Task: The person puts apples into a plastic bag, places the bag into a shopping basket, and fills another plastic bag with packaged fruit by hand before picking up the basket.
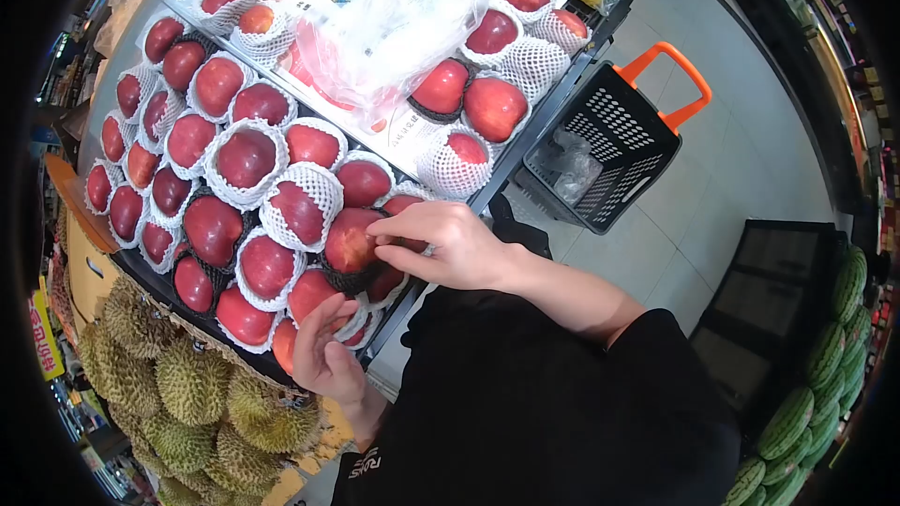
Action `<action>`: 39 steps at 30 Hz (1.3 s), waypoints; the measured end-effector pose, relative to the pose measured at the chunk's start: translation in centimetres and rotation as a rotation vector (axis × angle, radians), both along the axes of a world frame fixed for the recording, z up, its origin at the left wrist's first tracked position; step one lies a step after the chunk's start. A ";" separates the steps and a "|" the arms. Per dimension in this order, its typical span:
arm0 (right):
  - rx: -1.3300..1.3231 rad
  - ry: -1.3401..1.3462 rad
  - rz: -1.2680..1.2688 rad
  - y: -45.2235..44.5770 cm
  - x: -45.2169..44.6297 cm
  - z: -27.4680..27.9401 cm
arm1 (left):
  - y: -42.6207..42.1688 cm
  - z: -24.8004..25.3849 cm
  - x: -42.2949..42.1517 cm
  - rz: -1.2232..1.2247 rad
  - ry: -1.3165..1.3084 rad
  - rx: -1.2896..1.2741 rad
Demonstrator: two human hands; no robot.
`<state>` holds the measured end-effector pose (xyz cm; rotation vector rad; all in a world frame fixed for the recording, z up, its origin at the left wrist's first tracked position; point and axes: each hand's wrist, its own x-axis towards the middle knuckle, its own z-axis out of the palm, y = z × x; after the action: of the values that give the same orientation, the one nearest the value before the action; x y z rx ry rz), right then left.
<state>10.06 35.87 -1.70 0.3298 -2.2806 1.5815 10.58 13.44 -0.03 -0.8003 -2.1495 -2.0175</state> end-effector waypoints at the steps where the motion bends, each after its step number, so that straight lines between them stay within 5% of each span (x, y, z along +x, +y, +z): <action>1: -0.002 -0.049 -0.064 0.6 0.9 -1.4 | 0.8 -0.1 0.1 -0.086 -0.069 -0.040; 9: -0.061 -0.237 -0.019 5.1 2.4 -4.0 | 7.6 -1.3 0.6 -0.316 -0.286 -0.336; 21: -0.079 -0.172 0.058 20.5 -0.3 -5.2 | 21.8 -5.5 -1.8 0.267 -0.043 -0.621; 25: -0.015 -0.053 -0.094 25.2 -1.7 -6.6 | 25.1 -7.5 -3.4 0.448 -0.112 -0.754; 31: 0.241 0.097 -0.324 28.8 -4.0 -7.7 | 26.1 -11.0 -4.2 0.579 0.103 -0.889; 39: 0.320 -0.009 -0.196 28.7 -3.6 -8.9 | 26.6 -12.1 -5.0 0.720 0.219 -0.881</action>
<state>6.43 64.59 -10.62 0.1697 -2.4874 1.1264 5.61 40.09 -12.13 -0.1836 -2.6142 -0.6002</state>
